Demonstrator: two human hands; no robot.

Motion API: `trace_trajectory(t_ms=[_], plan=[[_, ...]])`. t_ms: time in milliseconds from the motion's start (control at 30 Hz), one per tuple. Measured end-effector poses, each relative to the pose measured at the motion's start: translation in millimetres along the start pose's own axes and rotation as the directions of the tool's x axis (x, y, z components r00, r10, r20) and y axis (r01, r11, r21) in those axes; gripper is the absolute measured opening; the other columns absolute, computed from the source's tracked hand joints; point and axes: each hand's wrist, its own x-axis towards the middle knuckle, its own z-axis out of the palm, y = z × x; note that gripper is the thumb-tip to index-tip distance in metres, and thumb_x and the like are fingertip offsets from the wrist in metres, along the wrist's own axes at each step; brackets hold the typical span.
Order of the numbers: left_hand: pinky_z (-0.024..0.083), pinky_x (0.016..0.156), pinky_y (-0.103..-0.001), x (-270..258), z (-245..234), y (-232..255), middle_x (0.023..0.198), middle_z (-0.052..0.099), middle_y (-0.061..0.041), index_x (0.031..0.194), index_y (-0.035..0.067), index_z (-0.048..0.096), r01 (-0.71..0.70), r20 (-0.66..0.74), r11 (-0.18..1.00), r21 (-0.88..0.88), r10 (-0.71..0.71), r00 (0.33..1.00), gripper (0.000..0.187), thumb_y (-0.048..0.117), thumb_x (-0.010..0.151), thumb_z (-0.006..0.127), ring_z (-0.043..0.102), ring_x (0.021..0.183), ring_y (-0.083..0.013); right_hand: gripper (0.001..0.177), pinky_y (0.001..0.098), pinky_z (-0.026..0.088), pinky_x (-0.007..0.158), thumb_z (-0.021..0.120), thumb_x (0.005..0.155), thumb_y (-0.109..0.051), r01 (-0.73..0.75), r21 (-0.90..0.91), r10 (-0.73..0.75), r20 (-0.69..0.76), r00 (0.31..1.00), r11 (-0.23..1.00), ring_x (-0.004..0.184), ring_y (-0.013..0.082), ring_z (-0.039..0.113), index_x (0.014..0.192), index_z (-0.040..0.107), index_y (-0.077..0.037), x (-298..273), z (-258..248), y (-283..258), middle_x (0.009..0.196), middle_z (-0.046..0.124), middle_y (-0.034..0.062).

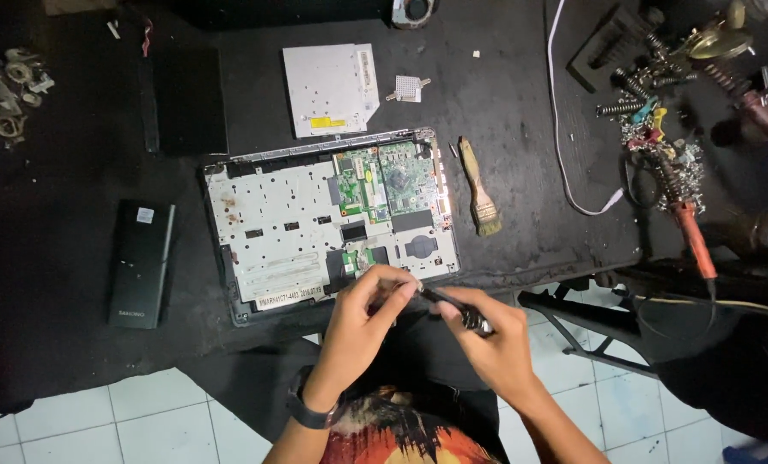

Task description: The person uses a screwdriver to remove screws from a disassembled electronic device on a workbench. They then use their hands to disconnect a ribbon cable and remove a small component from the circuit board.

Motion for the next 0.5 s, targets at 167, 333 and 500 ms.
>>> trace_trajectory(t_ms=[167, 333, 500], plan=[[0.054, 0.083, -0.030, 9.5, 9.1, -9.7, 0.102, 0.072, -0.004, 0.106, 0.008, 0.066, -0.115, 0.005, 0.991, 0.067, 0.115, 0.993, 0.017, 0.024, 0.102, 0.060, 0.070, 0.093, -0.0180, 0.018, 0.0278, 0.055, 0.086, 0.066, 0.095, -0.024, -0.378, 0.259, 0.392, -0.002, 0.920, 0.889, 0.084, 0.0150, 0.078, 0.100, 0.072, -0.007, 4.8, 9.2, -5.2, 0.083, 0.083, 0.0089], [0.055, 0.072, -0.027, 23.4, 18.3, -8.1, 0.091, 0.072, -0.003, 0.118, 0.012, 0.069, 0.009, 0.053, 0.996, 0.092, -0.014, 0.998, 0.030, 0.034, 0.100, 0.059, 0.071, 0.082, -0.0156, 0.019, 0.0232, 0.025, 0.042, 0.064, 0.097, -0.027, -0.534, 0.302, 0.549, 0.040, 0.835, 0.790, 0.041, 0.0061, 0.026, 0.106, 0.058, -0.011, 9.3, 6.4, -4.8, 0.085, 0.086, 0.0116], [0.055, 0.066, -0.040, 35.3, 25.5, -3.0, 0.092, 0.076, -0.022, 0.106, 0.004, 0.073, -0.048, -0.001, 0.990, 0.129, 0.049, 0.999, 0.019, 0.021, 0.100, 0.067, 0.071, 0.075, -0.0313, 0.019, 0.0315, 0.049, 0.058, 0.072, 0.095, -0.015, -0.486, 0.288, 0.519, -0.044, 0.854, 0.825, 0.065, 0.0145, 0.057, 0.110, 0.069, -0.004, 7.6, 5.6, 39.4, 0.074, 0.076, 0.0204]])
